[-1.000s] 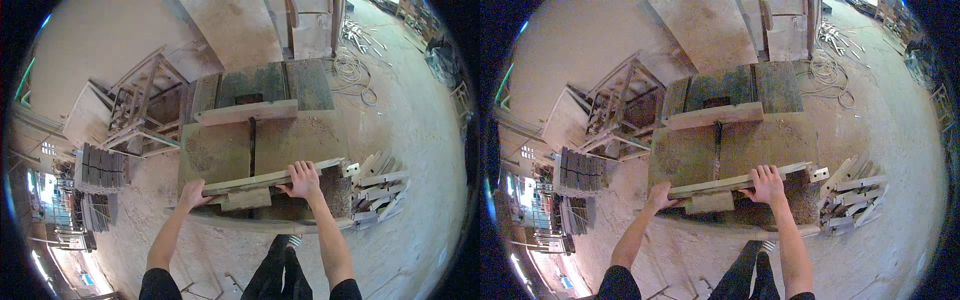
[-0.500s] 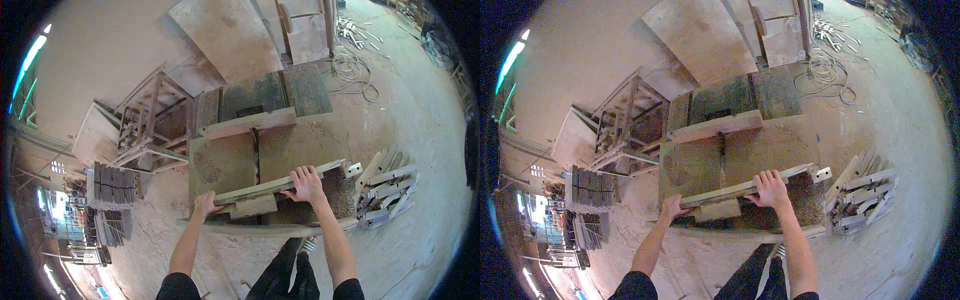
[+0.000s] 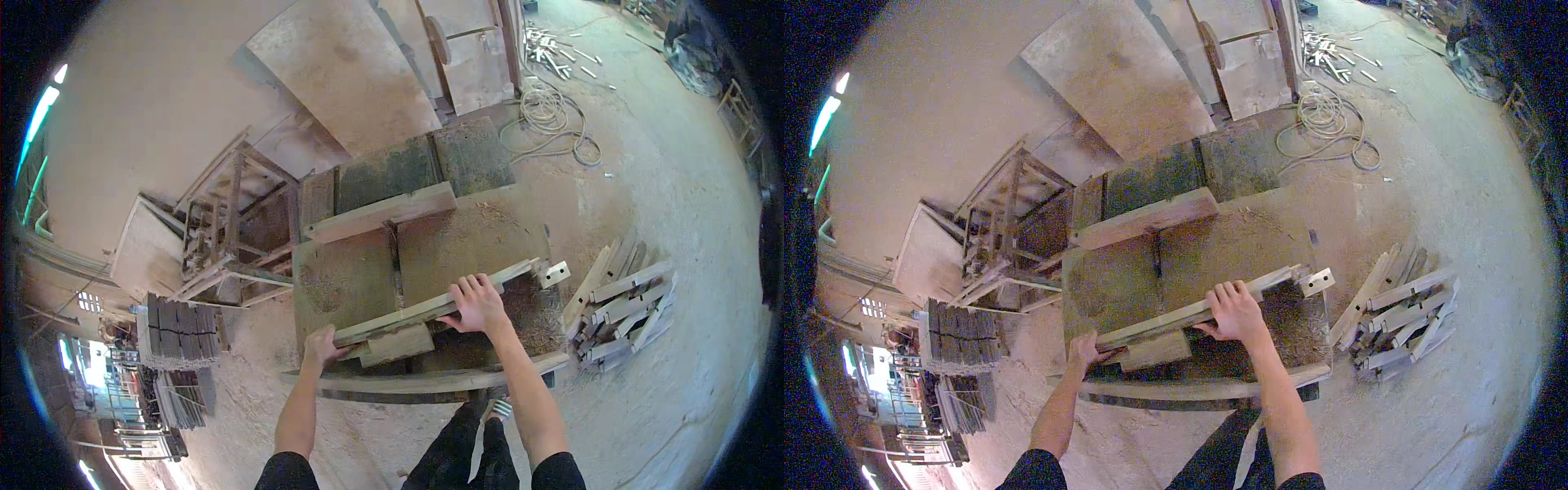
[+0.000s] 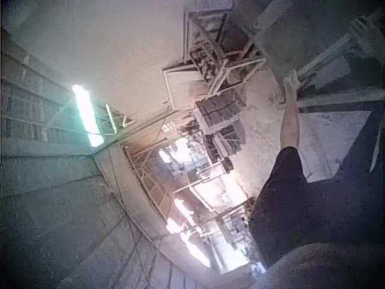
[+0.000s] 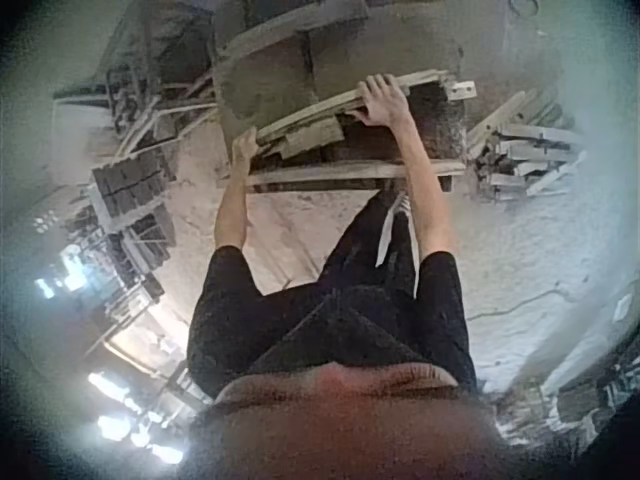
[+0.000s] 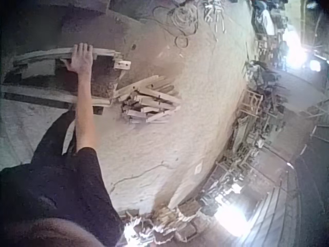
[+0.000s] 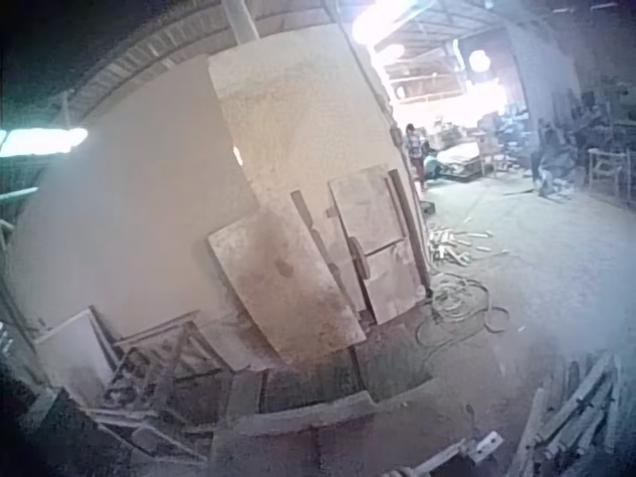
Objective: The person retrieves wooden pieces from a stack by hand, feeds them through a woodworking machine to cut slots into them, and stacks the finished pieces on the floor.
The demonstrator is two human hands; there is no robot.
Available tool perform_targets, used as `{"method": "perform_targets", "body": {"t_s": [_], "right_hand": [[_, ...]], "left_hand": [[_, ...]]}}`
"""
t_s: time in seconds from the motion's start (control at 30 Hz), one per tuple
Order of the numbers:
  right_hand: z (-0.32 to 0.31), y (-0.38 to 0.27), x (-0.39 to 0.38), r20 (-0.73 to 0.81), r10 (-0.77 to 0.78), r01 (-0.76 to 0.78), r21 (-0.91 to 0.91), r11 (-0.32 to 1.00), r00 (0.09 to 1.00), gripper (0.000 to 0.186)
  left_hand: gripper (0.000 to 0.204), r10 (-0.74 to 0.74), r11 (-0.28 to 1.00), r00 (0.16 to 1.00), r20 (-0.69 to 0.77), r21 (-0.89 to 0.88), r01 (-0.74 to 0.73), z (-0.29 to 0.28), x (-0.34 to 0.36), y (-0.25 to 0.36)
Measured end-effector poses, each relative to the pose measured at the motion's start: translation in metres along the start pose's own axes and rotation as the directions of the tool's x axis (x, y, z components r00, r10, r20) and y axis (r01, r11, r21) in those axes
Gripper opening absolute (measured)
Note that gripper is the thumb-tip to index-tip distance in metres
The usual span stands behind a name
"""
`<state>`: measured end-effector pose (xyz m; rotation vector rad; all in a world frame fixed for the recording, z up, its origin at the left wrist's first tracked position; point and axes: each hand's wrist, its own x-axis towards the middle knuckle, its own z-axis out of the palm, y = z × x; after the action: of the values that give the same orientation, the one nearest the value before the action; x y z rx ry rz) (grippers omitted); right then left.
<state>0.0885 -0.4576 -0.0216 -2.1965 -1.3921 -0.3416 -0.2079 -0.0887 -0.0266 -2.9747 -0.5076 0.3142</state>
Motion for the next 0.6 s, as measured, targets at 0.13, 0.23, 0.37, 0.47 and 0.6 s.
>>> {"method": "perform_targets", "body": {"t_s": [0.13, 0.23, 0.37, 0.47, 0.6], "right_hand": [[0.005, 0.005, 0.003, -0.004, -0.006, 0.006, 0.012, 1.0, 1.0, 0.065], [0.009, 0.013, -0.002, -0.004, -0.008, 0.008, 0.011, 1.0, 1.0, 0.065], [0.013, 0.018, -0.001, -0.045, -0.024, 0.025, 0.012, 1.0, 0.999, 0.064], [0.01, 0.016, 0.02, -0.032, 0.01, -0.008, 0.05, 0.999, 0.999, 0.064], [0.02, 0.019, -0.003, 0.007, 0.013, -0.014, 0.038, 0.999, 1.0, 0.066]], "left_hand": [[0.071, 0.027, 1.0, 0.998, -0.053, -0.01, -0.027, 0.012, 0.008, -0.01], [0.076, 0.034, 0.999, 0.999, -0.037, 0.029, -0.033, 0.022, 0.013, -0.006], [0.081, 0.102, 0.992, 0.98, -0.172, 0.09, -0.087, 0.035, 0.012, -0.009], [0.086, 0.163, 0.984, 0.953, -0.257, 0.107, -0.14, 0.025, 0.026, -0.031], [0.087, 0.098, 0.994, 0.976, -0.194, 0.075, -0.085, 0.045, 0.02, -0.015]]}}
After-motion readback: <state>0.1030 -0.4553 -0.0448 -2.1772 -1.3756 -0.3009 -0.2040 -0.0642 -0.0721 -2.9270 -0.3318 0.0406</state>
